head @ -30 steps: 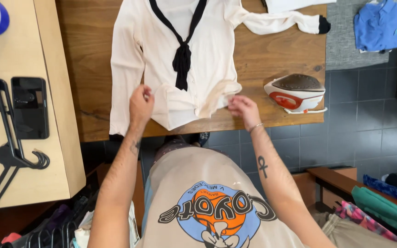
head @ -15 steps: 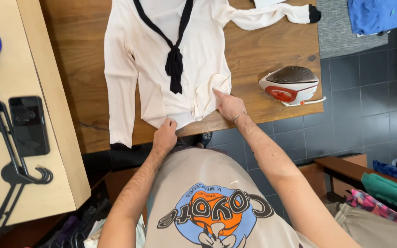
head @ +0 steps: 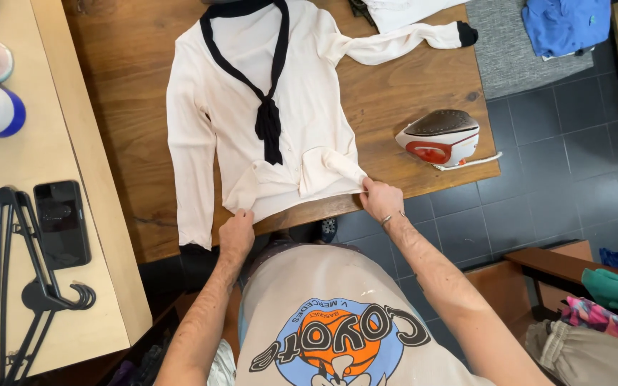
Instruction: Ironing a white cardigan on a table and then placing it on a hanger to be hung on a clothing rack.
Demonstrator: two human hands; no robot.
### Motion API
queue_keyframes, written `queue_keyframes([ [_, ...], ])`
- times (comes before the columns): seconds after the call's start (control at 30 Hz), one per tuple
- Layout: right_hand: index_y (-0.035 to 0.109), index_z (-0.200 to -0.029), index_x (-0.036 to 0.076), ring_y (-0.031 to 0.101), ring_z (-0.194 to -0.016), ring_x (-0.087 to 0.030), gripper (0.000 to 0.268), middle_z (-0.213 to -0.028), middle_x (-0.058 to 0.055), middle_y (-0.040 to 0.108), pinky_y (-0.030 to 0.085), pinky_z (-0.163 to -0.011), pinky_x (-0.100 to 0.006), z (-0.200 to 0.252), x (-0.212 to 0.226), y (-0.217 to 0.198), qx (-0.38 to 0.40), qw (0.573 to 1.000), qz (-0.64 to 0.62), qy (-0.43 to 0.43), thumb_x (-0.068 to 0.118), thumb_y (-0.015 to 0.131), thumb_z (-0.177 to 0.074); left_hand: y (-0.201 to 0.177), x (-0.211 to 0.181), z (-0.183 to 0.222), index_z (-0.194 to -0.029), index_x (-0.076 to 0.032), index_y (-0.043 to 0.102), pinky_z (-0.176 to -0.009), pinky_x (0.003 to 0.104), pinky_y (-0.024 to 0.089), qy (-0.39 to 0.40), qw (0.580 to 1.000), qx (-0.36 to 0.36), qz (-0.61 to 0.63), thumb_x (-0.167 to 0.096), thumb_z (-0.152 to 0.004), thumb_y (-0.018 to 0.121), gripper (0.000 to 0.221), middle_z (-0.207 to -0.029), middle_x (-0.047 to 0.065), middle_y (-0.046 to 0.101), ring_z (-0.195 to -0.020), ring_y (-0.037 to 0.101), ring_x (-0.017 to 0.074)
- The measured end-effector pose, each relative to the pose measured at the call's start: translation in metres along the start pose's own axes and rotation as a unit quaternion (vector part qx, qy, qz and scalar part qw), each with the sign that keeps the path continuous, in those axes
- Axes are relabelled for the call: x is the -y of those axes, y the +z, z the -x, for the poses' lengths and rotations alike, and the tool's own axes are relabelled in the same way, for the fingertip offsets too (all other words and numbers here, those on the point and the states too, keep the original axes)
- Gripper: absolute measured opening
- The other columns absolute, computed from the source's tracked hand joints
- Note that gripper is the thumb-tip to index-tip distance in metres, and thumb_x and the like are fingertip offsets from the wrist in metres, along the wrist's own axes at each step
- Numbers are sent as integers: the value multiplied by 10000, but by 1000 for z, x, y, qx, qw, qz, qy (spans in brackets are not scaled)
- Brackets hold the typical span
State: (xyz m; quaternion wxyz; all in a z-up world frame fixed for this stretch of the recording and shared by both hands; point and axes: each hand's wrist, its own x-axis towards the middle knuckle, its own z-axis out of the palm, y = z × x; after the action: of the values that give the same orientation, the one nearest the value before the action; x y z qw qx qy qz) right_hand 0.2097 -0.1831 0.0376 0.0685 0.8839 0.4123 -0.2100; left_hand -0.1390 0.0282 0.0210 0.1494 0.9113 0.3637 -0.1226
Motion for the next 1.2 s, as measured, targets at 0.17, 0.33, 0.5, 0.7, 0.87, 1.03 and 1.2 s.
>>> queue_keyframes([
  [0.17,581,-936,266,760,-775,-341,149,-887,-35,725,616,-731,-475,20,-8,17,-78,997,-16,-6,410,592,-898,-17,2,18,-871,-139,572,-705,423,628,-3,998,-62,10,-203,-854,647,100,-952,49,532,-823,697,315],
  [0.33,609,-927,303,751,-718,-263,113,-882,18,682,623,-667,-404,39,-5,25,-159,987,-1,-28,395,645,-873,-10,6,35,-800,-100,572,-725,412,615,-35,987,-151,49,-186,-811,709,162,-988,60,500,-865,678,336],
  [0.5,646,-907,342,731,-730,-161,107,-852,79,620,612,-652,-323,50,-2,41,-201,978,27,-53,429,671,-850,0,0,55,-875,-146,611,-758,385,608,-135,978,-148,65,-231,-855,688,116,-991,24,482,-891,676,294],
  [0.7,656,-888,334,722,-732,-145,121,-814,80,598,609,-639,-314,56,-6,55,-211,973,35,-90,438,680,-831,30,9,68,-949,-216,654,-714,392,611,-189,966,-168,46,-312,-919,627,104,-959,11,538,-854,701,273],
  [0.87,637,-870,345,710,-750,-120,110,-808,93,584,601,-647,-287,60,-6,57,-218,968,56,-109,439,670,-823,40,6,72,-979,-221,650,-693,401,612,-202,965,-158,55,-329,-946,583,131,-939,28,579,-849,714,280],
  [1.03,617,-879,356,703,-762,-112,132,-811,100,568,596,-648,-277,61,-10,63,-220,966,73,-117,451,673,-807,44,12,71,-1009,-195,645,-732,426,613,-220,966,-103,91,-320,-952,580,152,-940,57,578,-883,715,312],
  [1.2,617,-934,319,718,-860,-145,184,-869,83,600,618,-701,-314,60,-14,57,-159,979,14,-129,455,667,-819,5,19,56,-907,-206,668,-759,507,590,-281,947,3,154,-547,-912,532,367,-890,84,724,-903,738,377],
])
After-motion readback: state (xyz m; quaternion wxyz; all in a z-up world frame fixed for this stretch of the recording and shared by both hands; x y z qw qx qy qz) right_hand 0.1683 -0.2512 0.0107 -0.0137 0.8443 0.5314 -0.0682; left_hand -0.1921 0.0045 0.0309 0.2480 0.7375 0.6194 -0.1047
